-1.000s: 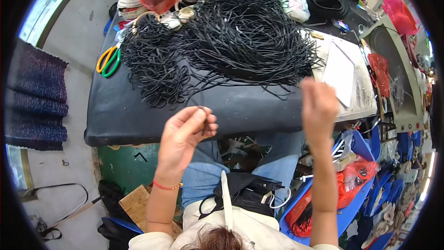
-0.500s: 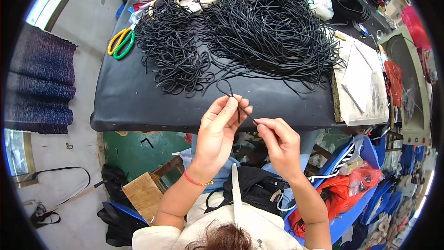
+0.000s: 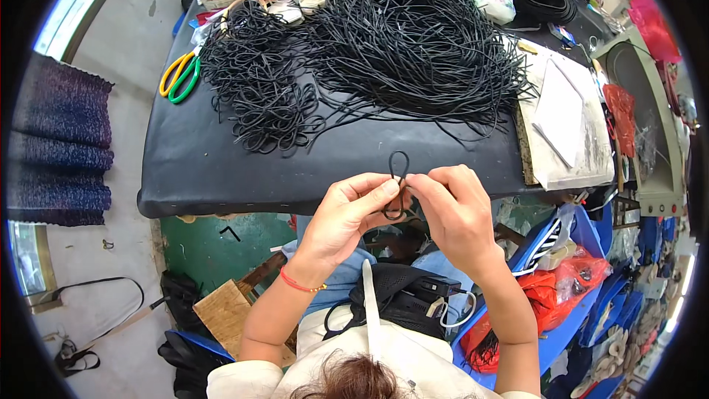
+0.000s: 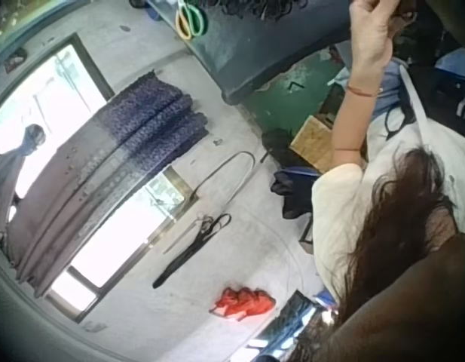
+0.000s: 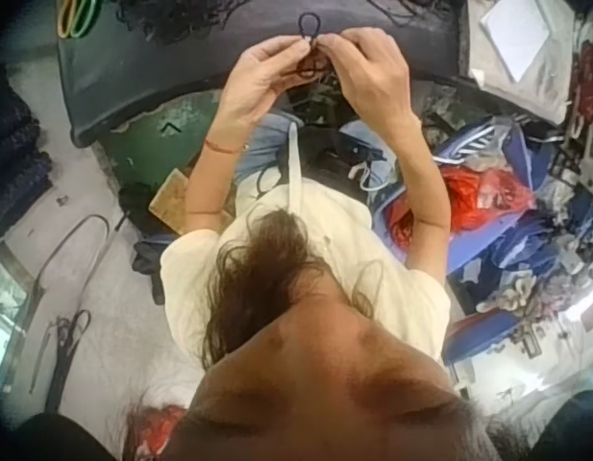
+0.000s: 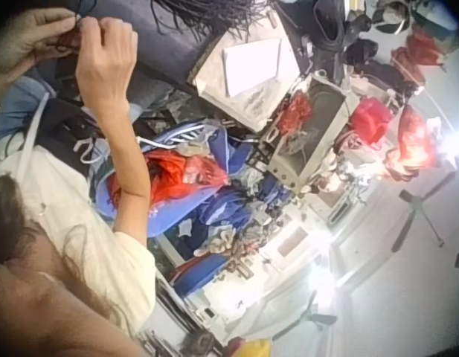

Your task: The person repeatedly picks up black cable ties from a pile on a table, forms a loop with each tie, and pulls the end through to tighten it. The person handles the ties one at a time and places the finished ties back on the table.

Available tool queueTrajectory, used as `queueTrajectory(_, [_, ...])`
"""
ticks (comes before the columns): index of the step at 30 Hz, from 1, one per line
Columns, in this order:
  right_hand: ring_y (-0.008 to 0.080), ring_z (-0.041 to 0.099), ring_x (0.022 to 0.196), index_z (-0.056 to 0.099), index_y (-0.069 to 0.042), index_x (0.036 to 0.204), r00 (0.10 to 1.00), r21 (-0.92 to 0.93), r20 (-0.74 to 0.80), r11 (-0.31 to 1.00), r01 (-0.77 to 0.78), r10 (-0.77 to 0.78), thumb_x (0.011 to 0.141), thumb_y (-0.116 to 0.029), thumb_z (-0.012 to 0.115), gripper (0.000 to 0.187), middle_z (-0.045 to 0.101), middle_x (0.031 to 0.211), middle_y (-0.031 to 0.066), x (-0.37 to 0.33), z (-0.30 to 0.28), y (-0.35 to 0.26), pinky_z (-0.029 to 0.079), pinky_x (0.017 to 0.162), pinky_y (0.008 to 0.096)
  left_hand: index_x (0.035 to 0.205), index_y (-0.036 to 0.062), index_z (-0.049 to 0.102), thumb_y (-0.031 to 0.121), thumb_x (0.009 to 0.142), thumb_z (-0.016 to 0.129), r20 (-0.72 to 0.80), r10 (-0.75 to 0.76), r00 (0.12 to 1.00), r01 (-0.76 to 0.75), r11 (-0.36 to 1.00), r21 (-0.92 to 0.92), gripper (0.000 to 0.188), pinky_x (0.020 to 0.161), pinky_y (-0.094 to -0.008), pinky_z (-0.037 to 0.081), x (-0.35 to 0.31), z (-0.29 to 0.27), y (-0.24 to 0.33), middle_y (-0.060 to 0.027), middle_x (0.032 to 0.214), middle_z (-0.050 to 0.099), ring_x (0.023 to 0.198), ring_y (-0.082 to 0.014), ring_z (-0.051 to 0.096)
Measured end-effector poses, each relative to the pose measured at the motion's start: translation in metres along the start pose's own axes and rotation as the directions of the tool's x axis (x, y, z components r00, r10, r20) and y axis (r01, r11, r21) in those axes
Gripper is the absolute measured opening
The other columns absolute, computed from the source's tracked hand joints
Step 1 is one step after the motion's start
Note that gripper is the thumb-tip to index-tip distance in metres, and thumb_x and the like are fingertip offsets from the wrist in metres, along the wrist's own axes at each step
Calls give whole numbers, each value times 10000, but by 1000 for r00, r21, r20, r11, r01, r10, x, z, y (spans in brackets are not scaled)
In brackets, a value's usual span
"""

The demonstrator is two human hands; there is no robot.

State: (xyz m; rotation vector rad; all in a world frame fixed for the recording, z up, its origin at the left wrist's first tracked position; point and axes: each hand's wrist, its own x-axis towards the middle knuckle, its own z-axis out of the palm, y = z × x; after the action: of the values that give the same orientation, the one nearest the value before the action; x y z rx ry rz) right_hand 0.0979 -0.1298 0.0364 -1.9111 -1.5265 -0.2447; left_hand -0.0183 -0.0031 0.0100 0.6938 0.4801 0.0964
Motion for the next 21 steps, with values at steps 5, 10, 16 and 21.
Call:
queueTrajectory(5, [228, 516, 658, 594, -12, 894, 995, 56, -77, 997, -52, 57, 692, 17, 636, 208, 522, 761, 75, -2, 11, -5, 422, 583, 333, 1012, 1, 610, 89, 871, 574, 35, 63, 997, -65, 996, 66, 170, 741, -286, 529, 0, 0, -4, -75, 891, 645, 829, -143, 624])
queueTrajectory(10, [238, 518, 660, 585, -3, 892, 992, 56, -85, 994, -92, 96, 702, 12, 648, 201, 531, 767, 88, -8, 15, -3, 426, 586, 336, 1040, -13, 602, 76, 862, 584, 3, 103, 995, -103, 993, 64, 200, 747, -280, 527, 1, -1, -7, -90, 889, 648, 794, -150, 631])
queueTrajectory(16, [214, 537, 671, 593, -6, 886, 979, 98, 36, 974, -203, 200, 757, -18, 638, 137, 559, 784, 82, -2, 0, -4, 429, 593, 315, 1054, -21, 606, 78, 864, 585, -63, 226, 972, -206, 952, 224, 215, 787, -274, 512, 1, -3, -7, -96, 945, 649, 836, -144, 626])
queueTrajectory(21, [162, 604, 688, 646, 0, 858, 883, 450, 94, 772, -449, 459, 801, -38, 627, 71, 617, 770, 96, 2, 2, 1, 467, 610, 263, 1053, -32, 613, 56, 860, 591, -2, 256, 967, -242, 913, 327, 213, 780, -228, 495, -2, 4, -12, -91, 956, 651, 864, -108, 607])
